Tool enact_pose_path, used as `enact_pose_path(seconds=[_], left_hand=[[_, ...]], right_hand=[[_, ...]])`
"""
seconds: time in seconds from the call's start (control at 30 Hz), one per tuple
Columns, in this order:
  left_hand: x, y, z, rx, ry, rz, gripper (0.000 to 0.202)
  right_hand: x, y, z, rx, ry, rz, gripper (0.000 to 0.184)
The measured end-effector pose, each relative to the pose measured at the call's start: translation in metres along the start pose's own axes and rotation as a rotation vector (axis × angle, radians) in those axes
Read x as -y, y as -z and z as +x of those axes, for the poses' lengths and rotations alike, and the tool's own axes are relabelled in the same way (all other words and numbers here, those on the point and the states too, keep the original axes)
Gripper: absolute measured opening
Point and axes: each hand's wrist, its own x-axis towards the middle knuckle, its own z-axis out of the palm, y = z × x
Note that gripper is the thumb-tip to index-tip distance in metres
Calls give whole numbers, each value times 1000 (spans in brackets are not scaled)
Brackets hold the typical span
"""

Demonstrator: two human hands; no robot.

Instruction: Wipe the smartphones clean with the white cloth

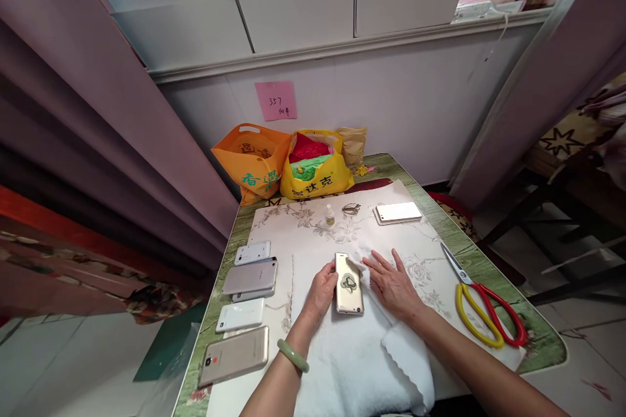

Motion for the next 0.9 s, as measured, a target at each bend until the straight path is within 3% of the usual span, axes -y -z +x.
enact_pose_path(seconds=[0.2,0.33,0.43,0.53,0.7,0.9], left_hand=[[3,4,1,8,7,6,42],[2,3,1,11,5,11,46],[-2,1,0,-3,-1,40,47],[-5,0,-3,-8,-4,60,46],[-7,0,-5,3,10,53,47],[-3,1,-3,-34,4,52,47]], right_hand=[[-6,18,-28,-187,-306,58,42],[12,35,-59,-93,-444,20,45],[27,39,-84,-42,-467,-39,53],[30,43,-102,-49,-474,60,46],[11,60,-123,-135,-582,175,48],[-19,70,-175,2,-791,299,53]])
